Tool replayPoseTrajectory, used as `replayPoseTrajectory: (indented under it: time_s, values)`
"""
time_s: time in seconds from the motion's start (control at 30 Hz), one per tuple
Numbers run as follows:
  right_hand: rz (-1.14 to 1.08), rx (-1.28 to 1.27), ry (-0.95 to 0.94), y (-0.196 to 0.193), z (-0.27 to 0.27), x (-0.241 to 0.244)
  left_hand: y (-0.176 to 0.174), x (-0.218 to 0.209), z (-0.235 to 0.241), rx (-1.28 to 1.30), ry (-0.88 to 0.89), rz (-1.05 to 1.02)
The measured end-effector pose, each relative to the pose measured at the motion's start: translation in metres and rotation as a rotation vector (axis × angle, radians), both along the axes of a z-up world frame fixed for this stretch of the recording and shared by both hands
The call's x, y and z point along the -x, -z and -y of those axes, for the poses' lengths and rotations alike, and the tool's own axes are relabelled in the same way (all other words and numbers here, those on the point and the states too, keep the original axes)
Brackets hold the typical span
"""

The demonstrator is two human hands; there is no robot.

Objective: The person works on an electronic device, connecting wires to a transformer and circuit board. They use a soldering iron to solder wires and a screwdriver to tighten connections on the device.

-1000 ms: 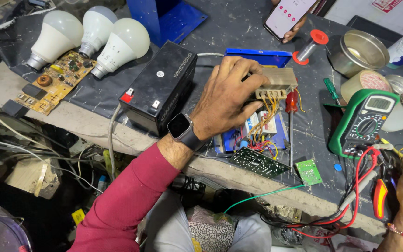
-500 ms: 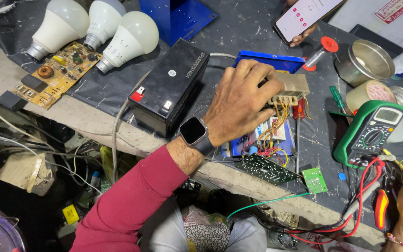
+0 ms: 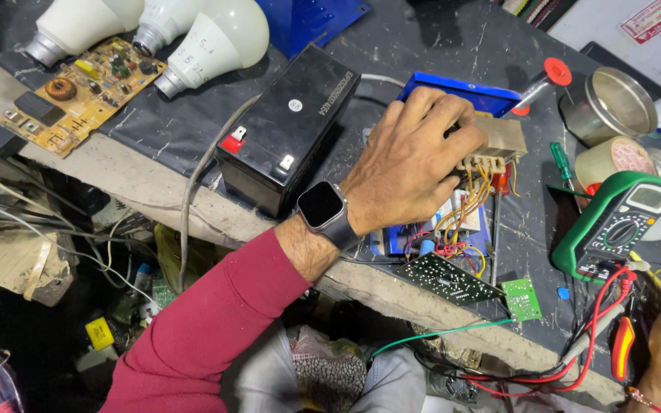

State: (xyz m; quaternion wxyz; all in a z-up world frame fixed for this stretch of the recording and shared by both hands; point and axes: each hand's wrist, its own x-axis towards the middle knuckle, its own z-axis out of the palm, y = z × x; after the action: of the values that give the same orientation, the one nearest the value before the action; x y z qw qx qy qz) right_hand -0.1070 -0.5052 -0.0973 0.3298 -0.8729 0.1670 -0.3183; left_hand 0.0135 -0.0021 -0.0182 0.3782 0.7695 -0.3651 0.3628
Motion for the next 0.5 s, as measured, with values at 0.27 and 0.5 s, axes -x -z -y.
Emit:
replayPoseTrajectory:
  time_s: [0.27,0.5]
  values:
    - [0.102,0.196,0.005,-0.008,-0.010,0.003,0.004,-0.002,0.003,0.005,-0.027,0.011]
    - [0.019,0.163,0.019,0.004,0.015,-0.001,0.004,-0.002,0.005,0.013,-0.006,-0.023]
